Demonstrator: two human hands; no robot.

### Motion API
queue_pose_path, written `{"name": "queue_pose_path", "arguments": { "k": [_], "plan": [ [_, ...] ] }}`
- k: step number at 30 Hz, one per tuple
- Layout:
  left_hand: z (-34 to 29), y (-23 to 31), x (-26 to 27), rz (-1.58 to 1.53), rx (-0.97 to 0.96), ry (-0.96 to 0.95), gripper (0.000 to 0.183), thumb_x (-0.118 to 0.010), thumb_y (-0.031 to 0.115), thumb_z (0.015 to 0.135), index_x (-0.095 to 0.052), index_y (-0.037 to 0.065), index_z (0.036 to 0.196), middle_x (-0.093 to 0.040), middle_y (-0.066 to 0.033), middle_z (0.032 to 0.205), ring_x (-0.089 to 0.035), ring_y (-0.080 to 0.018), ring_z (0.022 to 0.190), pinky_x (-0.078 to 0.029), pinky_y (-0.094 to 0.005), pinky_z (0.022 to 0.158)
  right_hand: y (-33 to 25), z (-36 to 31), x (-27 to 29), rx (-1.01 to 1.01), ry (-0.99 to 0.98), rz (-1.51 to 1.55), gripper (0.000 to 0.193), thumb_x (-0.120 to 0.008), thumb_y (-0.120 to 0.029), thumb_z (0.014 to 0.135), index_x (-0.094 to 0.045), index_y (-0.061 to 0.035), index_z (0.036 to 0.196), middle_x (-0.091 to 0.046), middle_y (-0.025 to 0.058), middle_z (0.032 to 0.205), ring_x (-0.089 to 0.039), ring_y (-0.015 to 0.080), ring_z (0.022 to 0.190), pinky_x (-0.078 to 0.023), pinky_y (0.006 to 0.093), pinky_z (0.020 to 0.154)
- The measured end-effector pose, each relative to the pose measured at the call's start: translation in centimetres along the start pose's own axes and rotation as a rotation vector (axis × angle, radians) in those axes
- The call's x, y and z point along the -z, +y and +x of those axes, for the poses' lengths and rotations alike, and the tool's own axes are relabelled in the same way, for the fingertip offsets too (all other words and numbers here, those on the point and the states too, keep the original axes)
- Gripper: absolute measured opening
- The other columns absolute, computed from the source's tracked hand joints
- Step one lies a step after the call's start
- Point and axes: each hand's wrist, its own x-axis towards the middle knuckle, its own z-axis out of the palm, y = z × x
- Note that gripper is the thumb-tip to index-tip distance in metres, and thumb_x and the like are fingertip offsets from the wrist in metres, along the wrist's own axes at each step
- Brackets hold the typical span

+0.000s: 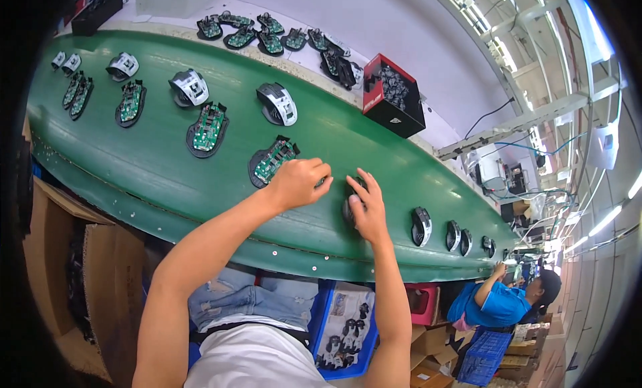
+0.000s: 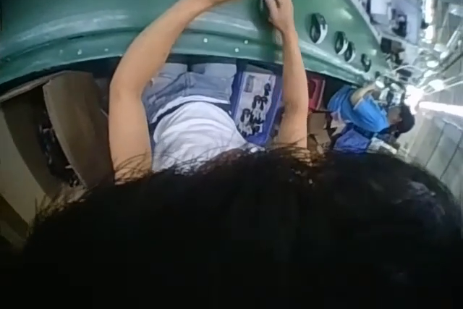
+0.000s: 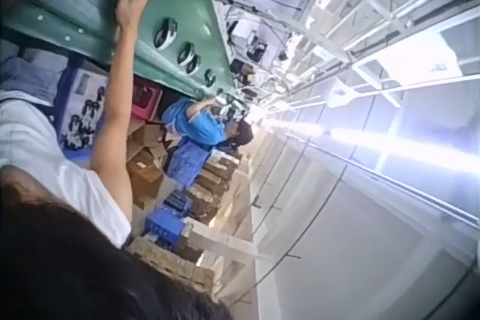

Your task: The person assembles computer mice on a conveyor belt by inserting scroll wheels into mouse base assemblies and snapping top covers onto the bases by hand.

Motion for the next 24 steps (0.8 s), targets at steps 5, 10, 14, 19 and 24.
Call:
{"name": "queue_pose_path", "arguments": {
  "k": [5, 10, 14, 19, 24],
  "plan": [
    [0.2, 0.3, -0.2, -0.028, 0.012, -0.061, 0.016, -0.068, 0.018, 0.083, -0.062, 0.004, 0.079, -0.064, -0.0123, 0.074, -0.068, -0.0333, 0.065, -0.058, -0.0431, 0.057, -0.1, 1.5, 1.4, -0.065, 0.203, -0.094, 0.037, -0.045, -0.022, 0.103, -0.060, -0.0038, 0.131, -0.053, 0.0207, 0.141, -0.051, 0.0369, 0.130, -0.039, 0.0428, 0.108],
    [0.4, -0.3, -0.1, -0.032, 0.009, -0.038, 0.015, -0.068, 0.017, 0.083, -0.063, 0.005, 0.080, -0.063, -0.0114, 0.073, -0.067, -0.0323, 0.064, -0.056, -0.0417, 0.056, 0.5, 2.6, -1.1, -0.075, 0.029, -0.504, 0.036, -0.050, -0.024, 0.100, -0.059, -0.0071, 0.131, -0.054, 0.0193, 0.138, -0.048, 0.0387, 0.129, -0.037, 0.0484, 0.109],
    [0.8, 0.0, 0.2, -0.002, -0.005, 0.018, 0.013, -0.069, 0.017, 0.083, -0.063, 0.005, 0.080, -0.062, -0.0103, 0.073, -0.066, -0.0311, 0.063, -0.055, -0.0411, 0.055, -0.4, 2.6, -1.7, -0.040, 0.089, -0.725, 0.035, -0.051, -0.025, 0.099, -0.060, -0.0097, 0.130, -0.057, 0.0143, 0.135, -0.051, 0.0361, 0.126, -0.040, 0.0499, 0.104],
    [-0.6, -0.7, 0.0, -0.012, 0.002, -0.009, 0.013, -0.069, 0.017, 0.083, -0.062, 0.006, 0.079, -0.061, -0.0103, 0.071, -0.065, -0.0309, 0.061, -0.054, -0.0415, 0.054, 0.5, 2.1, -0.5, -0.151, 0.206, 0.079, 0.032, -0.047, -0.020, 0.102, -0.064, -0.0014, 0.122, -0.061, 0.0172, 0.130, -0.056, 0.0322, 0.124, -0.040, 0.0384, 0.106],
    [-0.3, 0.2, 0.1, -0.047, -0.006, -0.058, 0.015, -0.068, 0.018, 0.083, -0.062, 0.005, 0.078, -0.062, -0.0109, 0.072, -0.067, -0.0320, 0.064, -0.056, -0.0421, 0.055, 2.2, 0.6, -0.1, -0.261, 0.221, 0.001, 0.042, -0.038, -0.026, 0.107, -0.059, 0.0024, 0.128, -0.057, 0.0193, 0.135, -0.053, 0.0307, 0.128, -0.038, 0.0376, 0.108]
  ]
}}
